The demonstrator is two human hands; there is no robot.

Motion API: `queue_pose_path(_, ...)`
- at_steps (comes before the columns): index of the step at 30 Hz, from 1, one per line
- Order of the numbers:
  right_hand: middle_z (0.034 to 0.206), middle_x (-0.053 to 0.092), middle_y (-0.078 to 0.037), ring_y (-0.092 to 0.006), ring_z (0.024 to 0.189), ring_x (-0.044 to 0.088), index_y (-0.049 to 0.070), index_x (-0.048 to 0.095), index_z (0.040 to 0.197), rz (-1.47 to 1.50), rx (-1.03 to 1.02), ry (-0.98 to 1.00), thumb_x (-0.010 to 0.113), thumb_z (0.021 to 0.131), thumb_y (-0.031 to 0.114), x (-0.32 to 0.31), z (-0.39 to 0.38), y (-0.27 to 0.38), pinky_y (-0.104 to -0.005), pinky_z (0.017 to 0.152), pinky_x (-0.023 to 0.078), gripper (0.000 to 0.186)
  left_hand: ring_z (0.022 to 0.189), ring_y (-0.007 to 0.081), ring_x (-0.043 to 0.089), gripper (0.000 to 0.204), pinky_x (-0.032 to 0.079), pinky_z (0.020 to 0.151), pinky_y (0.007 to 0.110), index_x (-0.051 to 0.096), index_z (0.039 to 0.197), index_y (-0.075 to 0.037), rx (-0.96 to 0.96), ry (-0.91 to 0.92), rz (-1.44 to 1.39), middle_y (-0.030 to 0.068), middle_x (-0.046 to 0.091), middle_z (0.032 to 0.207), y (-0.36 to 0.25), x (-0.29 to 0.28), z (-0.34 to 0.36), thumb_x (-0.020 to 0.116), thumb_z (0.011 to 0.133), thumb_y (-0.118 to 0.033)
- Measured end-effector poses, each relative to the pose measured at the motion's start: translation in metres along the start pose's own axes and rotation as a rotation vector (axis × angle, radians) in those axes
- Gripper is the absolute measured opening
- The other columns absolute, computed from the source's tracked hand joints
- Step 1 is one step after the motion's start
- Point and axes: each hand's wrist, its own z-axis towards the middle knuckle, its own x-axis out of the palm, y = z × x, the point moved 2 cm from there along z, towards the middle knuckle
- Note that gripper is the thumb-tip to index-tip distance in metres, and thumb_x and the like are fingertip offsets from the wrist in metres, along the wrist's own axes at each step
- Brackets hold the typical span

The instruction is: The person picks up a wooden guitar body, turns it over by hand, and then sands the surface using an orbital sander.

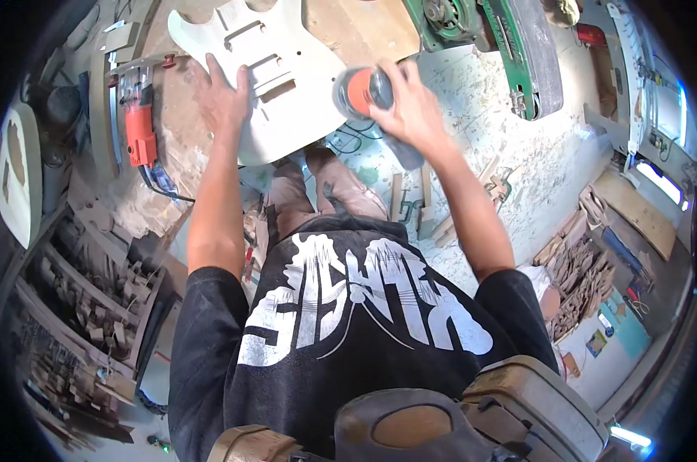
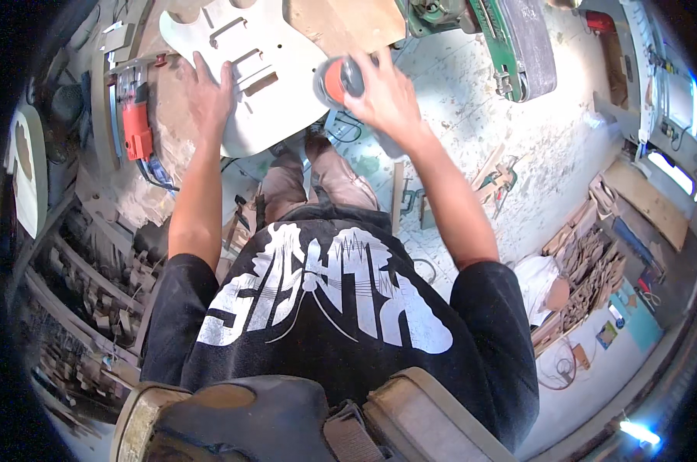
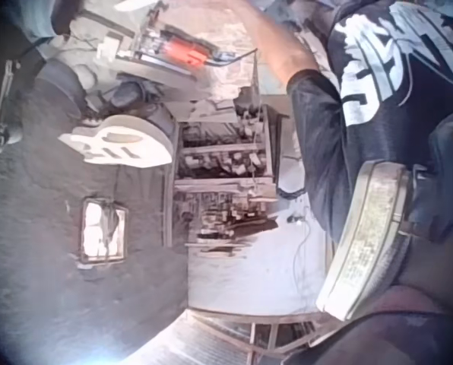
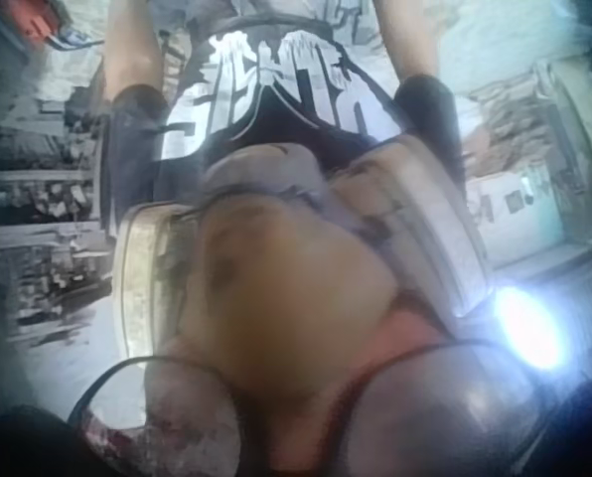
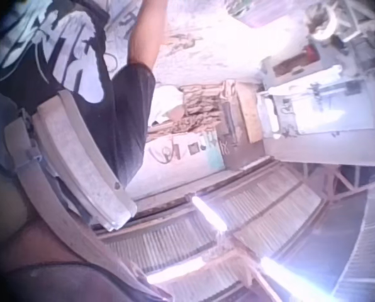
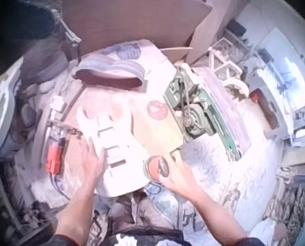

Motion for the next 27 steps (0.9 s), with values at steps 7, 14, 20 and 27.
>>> queue_pose_path(7, 0.123, 0.053, -0.018, -0.0459, 0.101, 0.068, 0.019, 0.053, 0.140, 0.053, 0.258, -0.069, 0.081, 0.078, 0.024, 0.035, -0.102, 0.041, -0.0535, 0.085, 0.058, 0.069, 0.158, 0.0433, 0.023, 0.094, 0.027, 0.127, 0.045, 0.033, 0.164, -0.003, 0.001, 0.003, -0.078, 0.0305, 0.021, 0.170, 0.010, 0.008, 0.005, 0.063, 0.093, -0.058)
queue_pose_path(14, 0.124, 0.055, -0.017, -0.0432, 0.109, 0.066, 0.017, 0.054, 0.142, 0.180, 0.526, -0.170, 0.083, 0.073, 0.025, 0.071, -0.176, 0.079, -0.0514, 0.092, 0.056, 0.075, 0.156, 0.0457, 0.025, 0.105, 0.027, 0.126, 0.051, 0.032, 0.165, -0.008, 0.035, 0.073, -0.196, 0.0287, 0.024, 0.170, 0.018, 0.005, 0.008, 0.075, 0.083, -0.056)
queue_pose_path(20, 0.128, 0.055, -0.016, -0.0406, 0.116, 0.064, 0.016, 0.053, 0.143, 0.152, 0.803, -0.508, 0.083, 0.073, 0.021, 0.052, -0.218, 0.086, -0.0498, 0.096, 0.055, 0.075, 0.151, 0.0491, 0.031, 0.105, 0.029, 0.124, 0.055, 0.028, 0.167, -0.011, -0.108, 0.199, -0.216, 0.0340, 0.032, 0.162, 0.000, -0.002, 0.005, 0.077, 0.084, -0.052)
queue_pose_path(27, 0.130, 0.053, -0.017, -0.0458, 0.112, 0.066, 0.019, 0.049, 0.144, 0.139, 0.818, -0.657, 0.083, 0.075, 0.021, 0.044, -0.238, 0.105, -0.0550, 0.092, 0.057, 0.077, 0.155, 0.0523, 0.020, 0.115, 0.023, 0.127, 0.055, 0.019, 0.167, -0.007, -0.160, 0.223, -0.337, 0.0410, 0.013, 0.166, -0.022, 0.036, -0.029, 0.081, 0.082, -0.052)
